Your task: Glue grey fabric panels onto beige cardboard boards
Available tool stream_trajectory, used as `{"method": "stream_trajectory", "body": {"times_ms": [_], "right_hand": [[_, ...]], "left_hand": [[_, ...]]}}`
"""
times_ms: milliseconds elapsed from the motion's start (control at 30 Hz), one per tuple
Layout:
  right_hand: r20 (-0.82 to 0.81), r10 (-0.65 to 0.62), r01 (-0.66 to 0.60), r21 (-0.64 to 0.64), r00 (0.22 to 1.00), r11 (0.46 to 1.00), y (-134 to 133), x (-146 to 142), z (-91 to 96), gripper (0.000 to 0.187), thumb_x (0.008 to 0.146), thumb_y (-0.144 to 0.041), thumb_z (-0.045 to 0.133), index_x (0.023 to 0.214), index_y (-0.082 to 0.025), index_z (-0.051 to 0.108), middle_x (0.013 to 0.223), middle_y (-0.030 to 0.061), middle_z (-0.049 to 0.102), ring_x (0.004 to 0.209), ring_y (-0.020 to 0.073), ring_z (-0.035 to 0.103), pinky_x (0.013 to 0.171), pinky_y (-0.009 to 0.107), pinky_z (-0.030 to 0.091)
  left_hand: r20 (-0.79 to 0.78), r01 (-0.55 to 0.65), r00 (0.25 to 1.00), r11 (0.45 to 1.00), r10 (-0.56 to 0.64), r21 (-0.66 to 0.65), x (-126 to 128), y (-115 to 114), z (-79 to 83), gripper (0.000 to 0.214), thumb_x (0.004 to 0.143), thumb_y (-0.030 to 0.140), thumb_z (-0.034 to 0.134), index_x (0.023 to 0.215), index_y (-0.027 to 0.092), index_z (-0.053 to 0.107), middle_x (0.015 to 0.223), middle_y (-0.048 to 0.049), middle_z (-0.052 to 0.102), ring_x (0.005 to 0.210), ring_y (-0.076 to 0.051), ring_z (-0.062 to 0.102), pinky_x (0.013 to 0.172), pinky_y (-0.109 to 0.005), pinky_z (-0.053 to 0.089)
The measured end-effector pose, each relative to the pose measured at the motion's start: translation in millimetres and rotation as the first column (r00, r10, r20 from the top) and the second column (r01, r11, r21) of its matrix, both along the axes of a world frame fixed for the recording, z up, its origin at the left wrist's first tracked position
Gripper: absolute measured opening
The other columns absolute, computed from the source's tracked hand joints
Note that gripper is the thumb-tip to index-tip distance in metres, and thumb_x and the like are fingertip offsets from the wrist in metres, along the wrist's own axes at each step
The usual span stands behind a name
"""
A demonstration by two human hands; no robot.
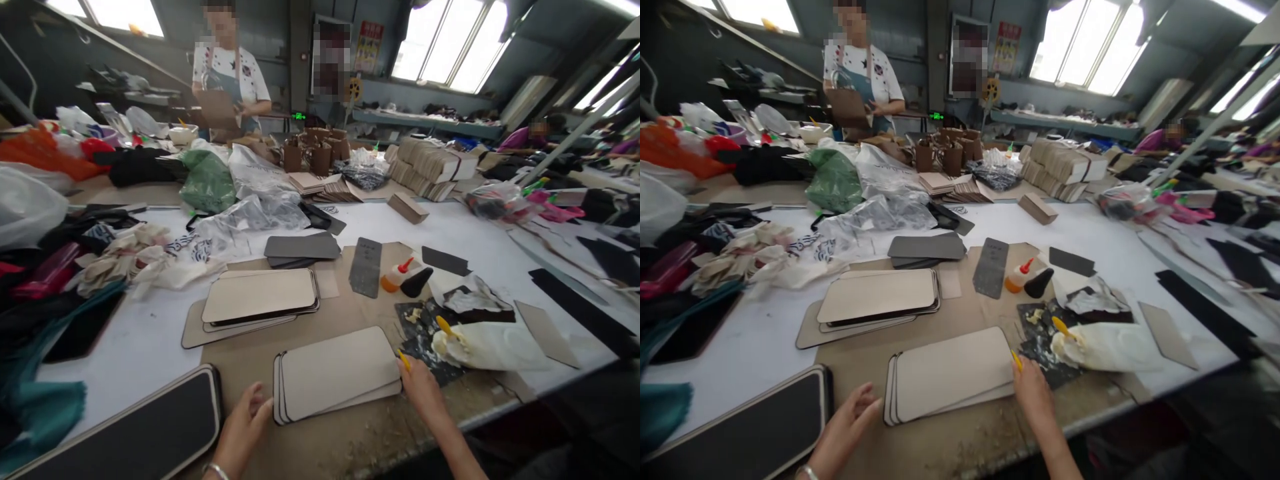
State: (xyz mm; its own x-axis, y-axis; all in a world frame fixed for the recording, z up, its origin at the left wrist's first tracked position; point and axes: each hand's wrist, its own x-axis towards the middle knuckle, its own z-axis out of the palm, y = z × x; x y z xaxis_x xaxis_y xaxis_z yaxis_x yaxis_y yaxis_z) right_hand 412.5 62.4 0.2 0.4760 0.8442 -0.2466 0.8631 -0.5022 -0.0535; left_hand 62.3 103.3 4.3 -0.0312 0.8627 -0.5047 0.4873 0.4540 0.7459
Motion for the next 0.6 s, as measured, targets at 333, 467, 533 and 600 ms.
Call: {"method": "stream_trajectory", "body": {"times_ms": [333, 467, 533, 600], "right_hand": [[-0.129, 0.078, -0.067, 0.09, 0.989, 0.994, -10, 4, -40.3, 0.025, 0.086, -0.025, 0.032, 0.083, -0.018, 0.056, 0.082, 0.0092, 0.062, 0.078, 0.0179, 0.061, 0.066, 0.026, 0.041], [-0.128, 0.047, -0.036, 0.09, 0.991, 0.995, -9, 7, -40.9, 0.025, 0.087, -0.028, 0.031, 0.081, -0.019, 0.054, 0.078, 0.0086, 0.063, 0.075, 0.0194, 0.062, 0.061, 0.027, 0.041], [-0.134, 0.025, -0.018, 0.051, 0.991, 0.999, -5, 7, -37.8, 0.026, 0.087, -0.03, 0.031, 0.078, -0.02, 0.053, 0.076, 0.0084, 0.064, 0.074, 0.0207, 0.063, 0.06, 0.027, 0.041], [-0.15, -0.017, 0.018, 0.005, 0.989, 1.0, 2, 7, -35.7, 0.024, 0.086, -0.031, 0.033, 0.077, -0.02, 0.053, 0.076, 0.0088, 0.065, 0.075, 0.0218, 0.064, 0.059, 0.027, 0.041]], "left_hand": [[-0.215, -0.022, 0.976, 1.0, 0.024, 0.012, 31, 14, -19.7, 0.047, 0.06, 0.045, 0.046, 0.09, 0.01, 0.051, 0.058, -0.0022, 0.056, 0.061, -0.024, 0.059, 0.061, -0.035, 0.044], [-0.162, -0.053, 0.985, 0.998, 0.057, 0.032, 30, 13, -31.4, 0.03, 0.06, 0.047, 0.048, 0.066, 0.018, 0.052, 0.057, -0.0025, 0.058, 0.064, -0.023, 0.059, 0.063, -0.033, 0.046], [-0.146, -0.045, 0.988, 0.997, 0.053, 0.056, 31, 12, -39.2, 0.029, 0.06, 0.05, 0.048, 0.058, 0.021, 0.049, 0.056, -0.0025, 0.059, 0.067, -0.024, 0.059, 0.065, -0.033, 0.047], [-0.108, -0.065, 0.992, 0.995, 0.073, 0.074, 31, 12, -45.9, 0.031, 0.058, 0.053, 0.049, 0.055, 0.022, 0.049, 0.057, -0.0028, 0.061, 0.07, -0.024, 0.059, 0.068, -0.034, 0.047]]}}
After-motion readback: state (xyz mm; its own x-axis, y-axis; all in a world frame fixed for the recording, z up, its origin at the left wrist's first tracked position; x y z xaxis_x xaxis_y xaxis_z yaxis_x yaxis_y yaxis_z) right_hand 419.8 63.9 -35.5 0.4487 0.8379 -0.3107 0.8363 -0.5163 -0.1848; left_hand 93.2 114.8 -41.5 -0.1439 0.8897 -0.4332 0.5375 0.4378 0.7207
